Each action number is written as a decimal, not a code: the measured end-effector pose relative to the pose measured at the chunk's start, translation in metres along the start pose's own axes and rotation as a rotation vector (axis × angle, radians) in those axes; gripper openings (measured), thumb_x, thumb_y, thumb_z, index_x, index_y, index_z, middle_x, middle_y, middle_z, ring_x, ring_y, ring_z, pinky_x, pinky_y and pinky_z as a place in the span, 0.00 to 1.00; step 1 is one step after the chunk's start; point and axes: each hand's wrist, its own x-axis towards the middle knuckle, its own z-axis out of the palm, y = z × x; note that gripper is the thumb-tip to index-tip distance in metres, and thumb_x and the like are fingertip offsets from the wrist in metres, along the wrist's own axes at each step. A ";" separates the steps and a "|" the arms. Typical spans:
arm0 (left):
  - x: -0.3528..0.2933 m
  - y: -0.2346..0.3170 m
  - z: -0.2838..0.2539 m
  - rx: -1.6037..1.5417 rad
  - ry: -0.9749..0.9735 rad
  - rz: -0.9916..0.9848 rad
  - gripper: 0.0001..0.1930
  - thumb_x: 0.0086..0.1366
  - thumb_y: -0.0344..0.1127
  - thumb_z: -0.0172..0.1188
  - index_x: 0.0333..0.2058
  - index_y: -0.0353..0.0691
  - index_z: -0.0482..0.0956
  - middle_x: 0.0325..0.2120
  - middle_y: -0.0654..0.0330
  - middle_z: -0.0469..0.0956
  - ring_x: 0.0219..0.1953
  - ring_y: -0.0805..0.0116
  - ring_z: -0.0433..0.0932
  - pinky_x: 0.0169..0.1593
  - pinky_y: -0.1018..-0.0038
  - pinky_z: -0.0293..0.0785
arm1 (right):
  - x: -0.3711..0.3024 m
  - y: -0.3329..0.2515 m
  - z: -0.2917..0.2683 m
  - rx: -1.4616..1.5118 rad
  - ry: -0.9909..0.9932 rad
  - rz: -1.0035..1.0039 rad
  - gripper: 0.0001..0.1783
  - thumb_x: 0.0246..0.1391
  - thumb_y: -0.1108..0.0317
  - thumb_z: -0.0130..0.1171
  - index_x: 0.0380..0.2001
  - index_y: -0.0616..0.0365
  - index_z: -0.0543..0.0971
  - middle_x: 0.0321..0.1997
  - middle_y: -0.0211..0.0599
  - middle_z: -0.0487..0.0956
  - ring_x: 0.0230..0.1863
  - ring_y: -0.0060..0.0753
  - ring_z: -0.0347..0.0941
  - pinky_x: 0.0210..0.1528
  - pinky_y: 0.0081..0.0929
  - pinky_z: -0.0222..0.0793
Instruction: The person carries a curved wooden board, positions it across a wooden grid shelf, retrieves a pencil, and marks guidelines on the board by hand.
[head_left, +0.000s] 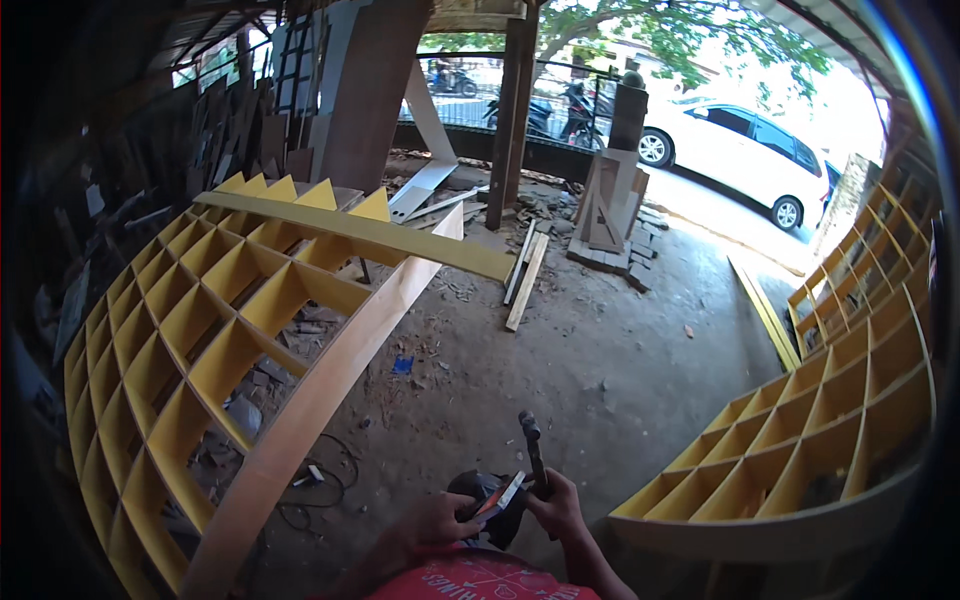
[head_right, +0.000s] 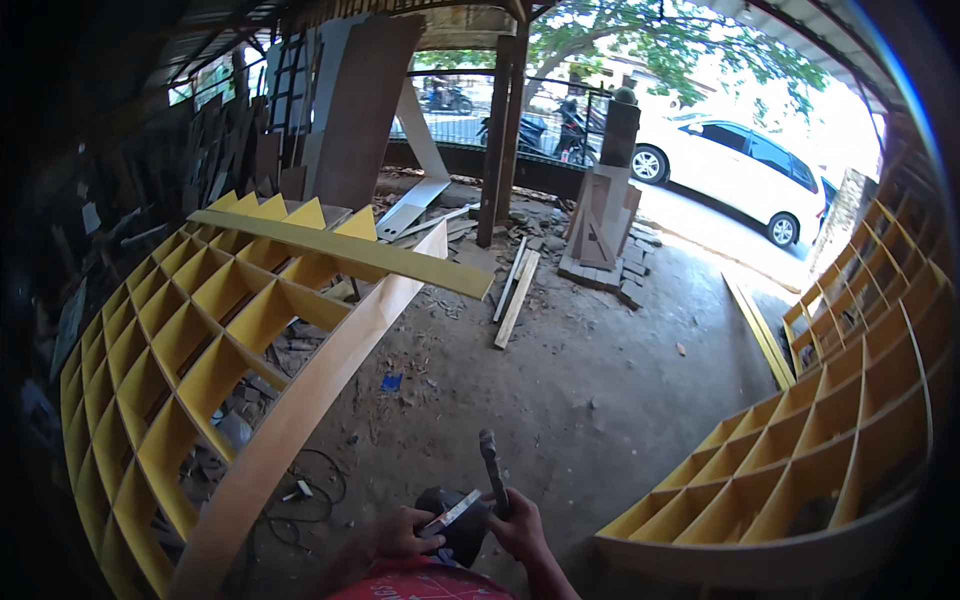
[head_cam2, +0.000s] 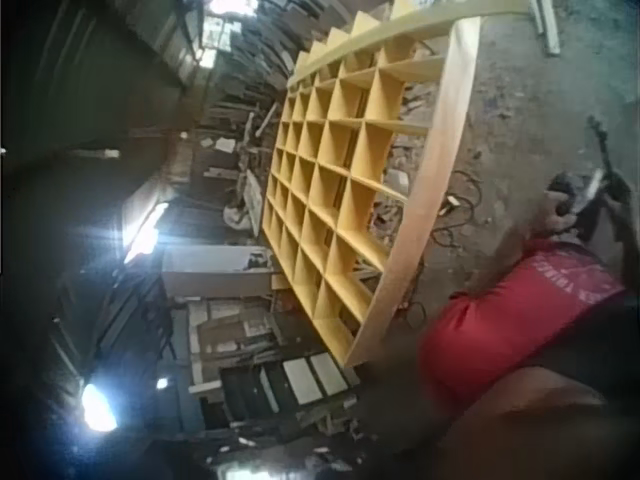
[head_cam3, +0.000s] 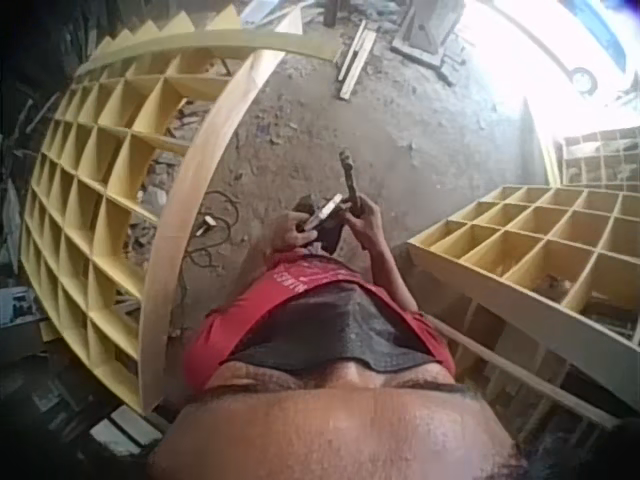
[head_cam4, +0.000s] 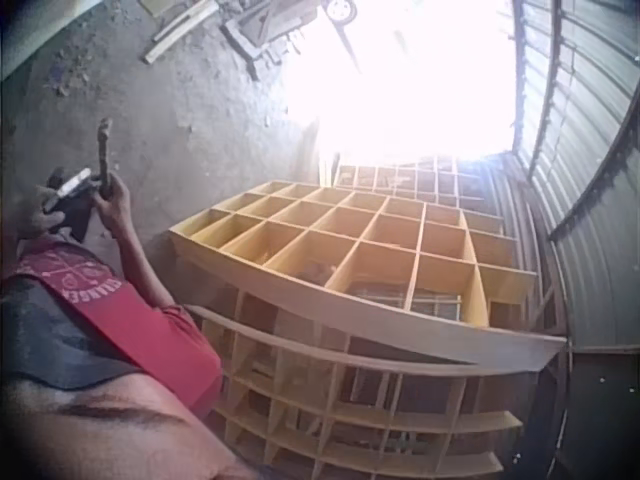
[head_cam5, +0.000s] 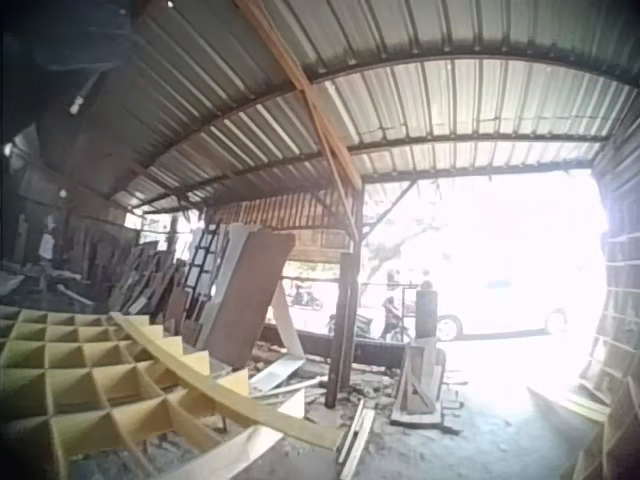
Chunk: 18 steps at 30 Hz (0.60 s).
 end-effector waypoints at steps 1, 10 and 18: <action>0.029 -0.006 -0.001 -0.144 -0.037 0.015 0.17 0.67 0.49 0.71 0.40 0.38 0.87 0.28 0.53 0.86 0.34 0.69 0.85 0.42 0.63 0.78 | 0.022 -0.009 -0.007 0.074 0.035 0.003 0.14 0.54 0.73 0.70 0.44 0.64 0.84 0.28 0.23 0.78 0.31 0.15 0.72 0.35 0.22 0.71; 0.314 0.042 -0.071 -0.102 -0.176 0.177 0.22 0.68 0.49 0.66 0.46 0.32 0.85 0.33 0.41 0.86 0.38 0.45 0.87 0.46 0.56 0.79 | 0.249 0.056 -0.124 -0.056 0.125 -0.001 0.09 0.57 0.73 0.65 0.40 0.65 0.84 0.33 0.30 0.85 0.35 0.21 0.81 0.41 0.25 0.77; 0.529 0.100 -0.162 -0.127 -0.246 0.302 0.23 0.69 0.55 0.67 0.42 0.37 0.84 0.30 0.49 0.85 0.34 0.56 0.85 0.42 0.59 0.77 | 0.449 0.018 -0.227 0.018 0.293 -0.010 0.06 0.57 0.74 0.63 0.38 0.64 0.83 0.27 0.28 0.81 0.30 0.18 0.75 0.35 0.23 0.72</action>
